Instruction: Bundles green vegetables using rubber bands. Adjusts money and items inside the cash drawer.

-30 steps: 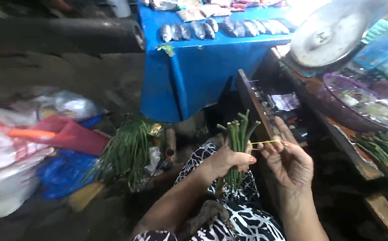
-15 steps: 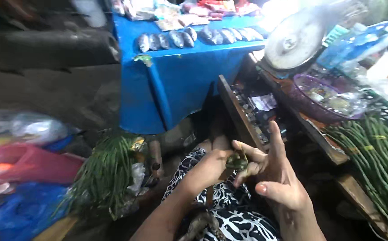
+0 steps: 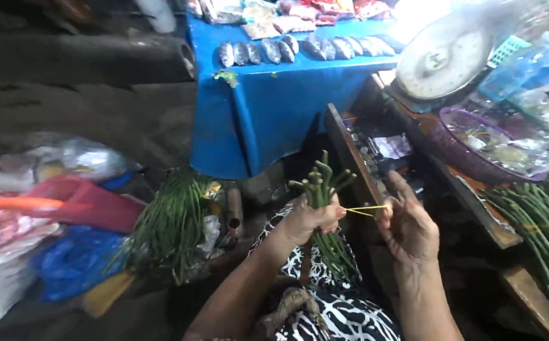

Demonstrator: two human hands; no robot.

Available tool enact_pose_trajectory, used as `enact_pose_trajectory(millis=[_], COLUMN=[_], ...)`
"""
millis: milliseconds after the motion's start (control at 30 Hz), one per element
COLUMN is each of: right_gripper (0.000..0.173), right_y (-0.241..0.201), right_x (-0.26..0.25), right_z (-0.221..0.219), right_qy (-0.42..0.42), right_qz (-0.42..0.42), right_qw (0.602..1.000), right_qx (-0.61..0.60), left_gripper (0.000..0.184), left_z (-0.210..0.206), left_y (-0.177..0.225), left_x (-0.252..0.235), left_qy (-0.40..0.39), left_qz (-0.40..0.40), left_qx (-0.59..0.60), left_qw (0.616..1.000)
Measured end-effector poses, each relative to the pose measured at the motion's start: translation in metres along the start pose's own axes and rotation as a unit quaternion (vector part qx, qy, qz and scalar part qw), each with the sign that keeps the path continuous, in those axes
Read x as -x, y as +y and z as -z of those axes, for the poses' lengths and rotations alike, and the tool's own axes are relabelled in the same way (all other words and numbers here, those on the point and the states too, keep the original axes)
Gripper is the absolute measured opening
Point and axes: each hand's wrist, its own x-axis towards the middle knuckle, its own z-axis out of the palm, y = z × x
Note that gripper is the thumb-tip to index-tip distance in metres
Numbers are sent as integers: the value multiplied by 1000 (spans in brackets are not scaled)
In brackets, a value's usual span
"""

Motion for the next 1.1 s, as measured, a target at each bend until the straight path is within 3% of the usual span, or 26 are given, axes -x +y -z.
enact_pose_trajectory(millis=[100,133,200,300,367,467,500,533,567,600,633,667,733,833,867,900,967,1033,1100], right_gripper=[78,86,102,113,109,93,81,68,57,50,45,44,49,78,87,97,108,113,110], right_y=[-1,-1,-4,-15,-19,-18,-17,-16,-14,-11,-8,-5,-2,-5,-7,-9,-14,-20,-25], right_x=[4,6,7,11,22,35,35,32,28,22,15,10,4,5,7,10,15,21,31], right_z=[-13,-15,-15,-21,-39,-57,-56,-51,-42,-29,-16,-6,-4,-19,-22,-23,-21,-23,-32], right_qy=[-76,-100,-140,-197,-228,-296,-292,-266,-224,-183,-145,-114,-86,-94,-106,-119,-173,-201,-213], right_qz=[-40,-48,-53,-43,-38,-11,-3,-3,-9,-13,-14,-8,9,-11,-27,-39,-38,-27,-24], right_qw=[994,993,989,975,956,870,835,817,828,863,907,946,985,995,994,992,983,972,956], right_qx=[-64,-48,-3,99,182,394,466,511,514,471,394,304,149,-4,-8,8,56,120,198], left_gripper=[13,25,27,25,21,22,24,24,20,20,21,20,20,10,9,17,26,26,28], left_z=[-12,-16,-17,-22,-24,-18,-18,-14,-5,4,11,13,8,-4,-11,-18,-25,-32,-33], left_y=[7,15,18,15,9,-1,6,13,15,11,6,1,-7,-4,6,18,26,20,12], left_x=[2,3,-1,-7,-6,-3,-9,-9,-3,3,6,5,0,2,2,1,-6,-11,-9], left_qy=[69,68,15,-61,-75,-41,-28,0,25,25,-11,-53,-97,-36,-2,5,-51,-109,-128], left_qz=[36,65,105,207,222,189,237,244,194,129,72,36,2,19,48,97,189,244,260], left_qx=[-202,-323,-518,-667,-708,-686,-643,-565,-439,-265,-101,4,69,-83,-203,-337,-528,-630,-672], left_qw=[976,942,849,713,666,702,728,788,877,955,992,998,993,996,978,936,826,729,681])
